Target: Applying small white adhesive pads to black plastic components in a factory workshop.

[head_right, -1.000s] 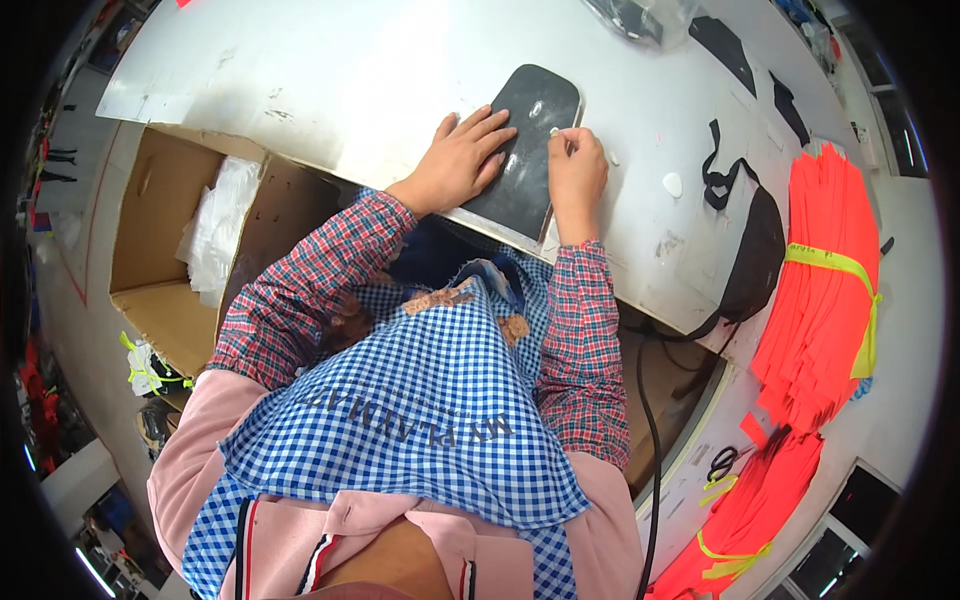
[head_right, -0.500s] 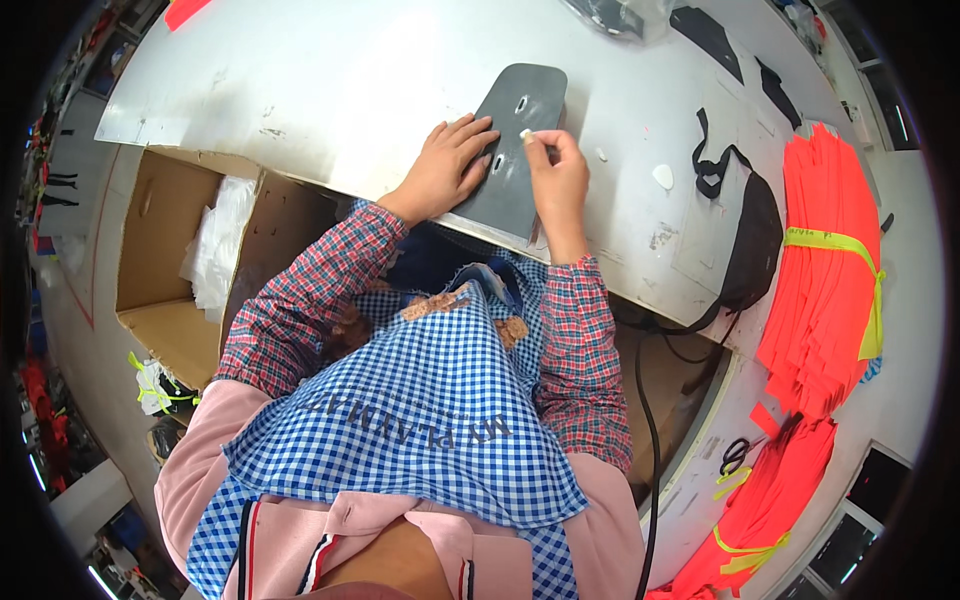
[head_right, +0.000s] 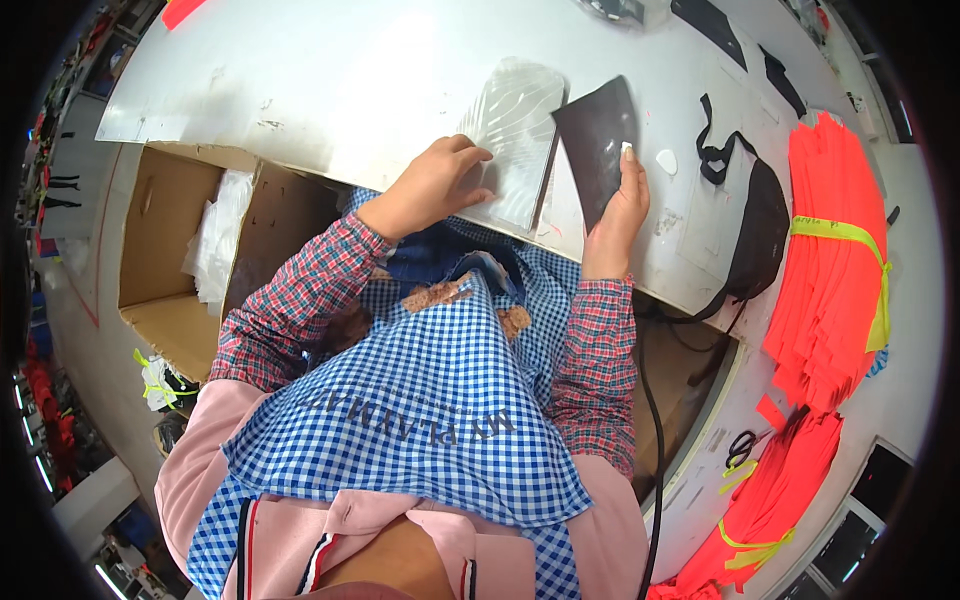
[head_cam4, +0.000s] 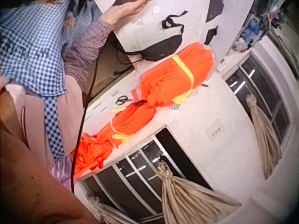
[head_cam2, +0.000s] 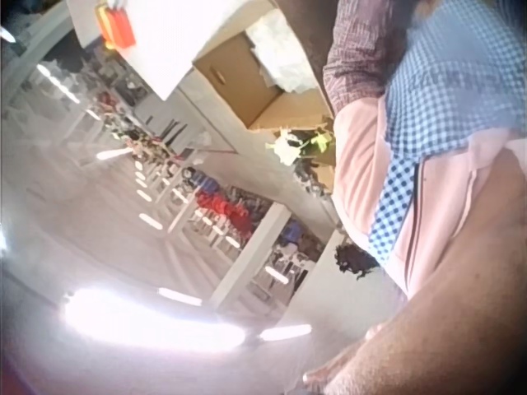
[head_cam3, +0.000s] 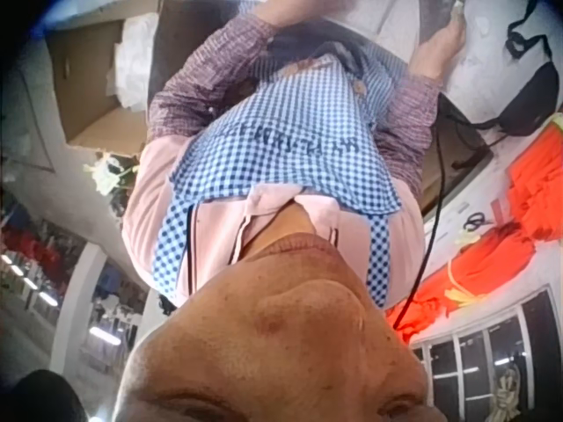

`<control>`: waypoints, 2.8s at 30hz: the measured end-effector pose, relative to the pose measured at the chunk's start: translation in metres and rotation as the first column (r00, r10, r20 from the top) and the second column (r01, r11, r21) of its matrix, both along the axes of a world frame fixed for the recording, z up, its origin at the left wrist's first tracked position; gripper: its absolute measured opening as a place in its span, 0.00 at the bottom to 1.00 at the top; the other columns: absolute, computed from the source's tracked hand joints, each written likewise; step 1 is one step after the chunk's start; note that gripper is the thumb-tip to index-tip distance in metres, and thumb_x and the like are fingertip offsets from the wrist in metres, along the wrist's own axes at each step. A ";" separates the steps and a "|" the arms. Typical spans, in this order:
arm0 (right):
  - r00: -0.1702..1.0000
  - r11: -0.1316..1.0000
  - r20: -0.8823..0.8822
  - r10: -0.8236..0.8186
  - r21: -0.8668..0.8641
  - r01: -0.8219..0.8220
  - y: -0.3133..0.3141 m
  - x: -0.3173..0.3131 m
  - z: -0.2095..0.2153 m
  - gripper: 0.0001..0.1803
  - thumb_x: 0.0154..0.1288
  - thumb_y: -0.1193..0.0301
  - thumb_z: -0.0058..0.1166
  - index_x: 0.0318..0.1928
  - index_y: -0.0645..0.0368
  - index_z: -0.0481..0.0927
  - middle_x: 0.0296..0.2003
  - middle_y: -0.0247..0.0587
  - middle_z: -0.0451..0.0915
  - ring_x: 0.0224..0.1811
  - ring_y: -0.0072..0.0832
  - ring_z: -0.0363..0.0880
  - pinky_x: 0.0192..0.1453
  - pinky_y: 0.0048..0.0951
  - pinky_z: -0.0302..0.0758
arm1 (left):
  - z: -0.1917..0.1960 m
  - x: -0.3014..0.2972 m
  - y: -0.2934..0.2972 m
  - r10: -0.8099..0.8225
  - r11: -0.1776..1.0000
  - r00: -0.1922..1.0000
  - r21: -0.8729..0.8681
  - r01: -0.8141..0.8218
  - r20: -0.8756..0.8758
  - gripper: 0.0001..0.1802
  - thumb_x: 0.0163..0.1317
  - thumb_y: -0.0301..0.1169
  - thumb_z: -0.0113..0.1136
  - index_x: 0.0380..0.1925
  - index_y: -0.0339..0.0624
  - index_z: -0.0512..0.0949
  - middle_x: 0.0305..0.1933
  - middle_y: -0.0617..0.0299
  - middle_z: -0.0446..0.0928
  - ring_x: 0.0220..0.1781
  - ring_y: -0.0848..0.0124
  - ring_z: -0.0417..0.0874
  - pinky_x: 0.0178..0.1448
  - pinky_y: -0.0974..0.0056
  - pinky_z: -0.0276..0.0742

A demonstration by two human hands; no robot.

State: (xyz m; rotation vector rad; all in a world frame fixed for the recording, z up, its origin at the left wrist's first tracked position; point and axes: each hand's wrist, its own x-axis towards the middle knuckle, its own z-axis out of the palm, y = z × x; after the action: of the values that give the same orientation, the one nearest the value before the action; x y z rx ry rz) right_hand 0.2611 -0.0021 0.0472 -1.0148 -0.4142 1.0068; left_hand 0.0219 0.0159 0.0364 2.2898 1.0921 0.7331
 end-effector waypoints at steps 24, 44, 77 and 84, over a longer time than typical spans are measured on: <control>0.853 0.880 -0.244 0.461 0.001 -0.475 -0.050 -0.054 -0.018 0.13 0.75 0.66 0.52 0.51 0.60 0.77 0.48 0.36 0.81 0.54 0.29 0.79 0.68 0.56 0.71 | -0.019 0.006 0.027 -0.048 0.998 0.999 0.027 0.048 -0.018 0.08 0.60 0.26 0.60 0.37 0.35 0.83 0.38 0.46 0.82 0.40 0.50 0.84 0.46 0.55 0.81; 0.859 0.934 -0.375 0.348 0.054 -0.354 -0.053 -0.061 0.014 0.06 0.74 0.67 0.53 0.44 0.52 0.80 0.32 0.22 0.80 0.37 0.15 0.76 0.70 0.63 0.62 | -0.011 0.007 0.026 -0.026 0.998 1.000 -0.053 0.025 -0.013 0.08 0.62 0.25 0.59 0.38 0.33 0.82 0.38 0.46 0.83 0.41 0.50 0.84 0.48 0.56 0.80; 0.890 0.936 -0.290 0.351 0.110 -0.333 -0.050 -0.057 -0.006 0.14 0.76 0.61 0.50 0.53 0.56 0.76 0.54 0.33 0.76 0.61 0.26 0.70 0.72 0.59 0.62 | -0.004 0.004 0.026 -0.038 0.997 0.999 -0.075 0.036 -0.029 0.09 0.60 0.27 0.60 0.37 0.35 0.83 0.38 0.47 0.83 0.41 0.51 0.84 0.49 0.56 0.80; 0.897 0.974 -0.379 0.226 0.089 -0.207 -0.033 -0.042 -0.036 0.11 0.76 0.67 0.50 0.50 0.61 0.77 0.47 0.37 0.80 0.50 0.24 0.79 0.55 0.25 0.78 | -0.010 0.004 0.027 -0.037 0.996 0.998 -0.084 0.041 0.045 0.09 0.60 0.27 0.61 0.38 0.34 0.84 0.37 0.46 0.83 0.41 0.51 0.84 0.49 0.56 0.80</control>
State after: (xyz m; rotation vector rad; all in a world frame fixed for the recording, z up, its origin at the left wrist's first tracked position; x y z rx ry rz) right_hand 0.2193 -0.0354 0.0110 -0.7123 -0.2219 1.3626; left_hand 0.0263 0.0432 0.0267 2.2079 1.0362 0.7043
